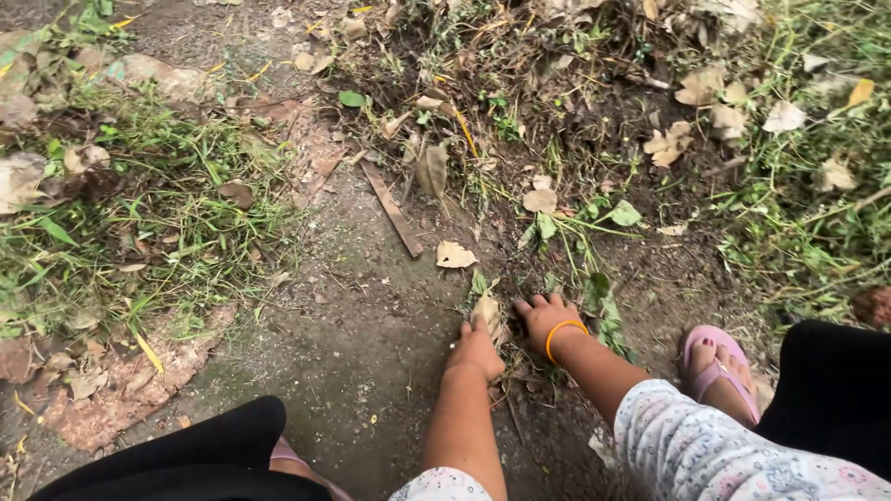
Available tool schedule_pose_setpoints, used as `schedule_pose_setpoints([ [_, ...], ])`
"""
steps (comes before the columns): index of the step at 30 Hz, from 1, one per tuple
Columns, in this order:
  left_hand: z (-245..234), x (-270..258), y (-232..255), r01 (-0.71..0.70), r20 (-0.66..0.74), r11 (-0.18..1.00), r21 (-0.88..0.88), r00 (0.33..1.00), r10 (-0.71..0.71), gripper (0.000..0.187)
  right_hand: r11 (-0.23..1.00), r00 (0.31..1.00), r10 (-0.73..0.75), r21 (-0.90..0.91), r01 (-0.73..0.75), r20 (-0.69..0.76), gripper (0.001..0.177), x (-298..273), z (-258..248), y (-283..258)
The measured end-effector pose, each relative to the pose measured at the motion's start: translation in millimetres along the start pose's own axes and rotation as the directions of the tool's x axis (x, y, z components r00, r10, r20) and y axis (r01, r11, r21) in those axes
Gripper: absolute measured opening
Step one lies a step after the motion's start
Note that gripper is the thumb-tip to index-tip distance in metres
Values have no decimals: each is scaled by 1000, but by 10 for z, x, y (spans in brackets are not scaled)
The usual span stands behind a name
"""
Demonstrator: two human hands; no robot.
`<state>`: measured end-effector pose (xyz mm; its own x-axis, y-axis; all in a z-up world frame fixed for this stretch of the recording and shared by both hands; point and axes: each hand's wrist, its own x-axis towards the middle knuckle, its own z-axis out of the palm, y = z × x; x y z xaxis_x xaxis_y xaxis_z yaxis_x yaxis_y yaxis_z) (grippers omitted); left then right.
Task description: Manually pulling weeds and removing debris from a garden patch by hand.
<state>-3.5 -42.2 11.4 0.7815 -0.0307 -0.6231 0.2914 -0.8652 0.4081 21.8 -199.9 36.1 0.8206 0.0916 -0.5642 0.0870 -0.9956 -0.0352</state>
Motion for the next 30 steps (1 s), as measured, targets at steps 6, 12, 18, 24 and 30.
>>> schedule_pose_setpoints([
  [6,45,92,-11,15,-211,970,-243,975,-68,63,989,990,-87,-132,71,-115,60,203,336,334],
  [12,-306,-137,-18,120,-324,827,-549,881,-343,51,993,929,91,-39,-113,-359,38,164,152,388],
  [18,-309,-65,-109,-35,-355,861,-507,919,-172,79,999,847,-12,36,36,-531,66,186,-139,-106],
  [24,-307,-110,-116,12,-333,997,-74,942,-36,104,918,803,-396,-184,351,-446,72,846,148,-412],
  [30,-455,204,-230,23,-295,997,78,955,1,115,944,840,-288,12,330,-460,66,1267,9,-543],
])
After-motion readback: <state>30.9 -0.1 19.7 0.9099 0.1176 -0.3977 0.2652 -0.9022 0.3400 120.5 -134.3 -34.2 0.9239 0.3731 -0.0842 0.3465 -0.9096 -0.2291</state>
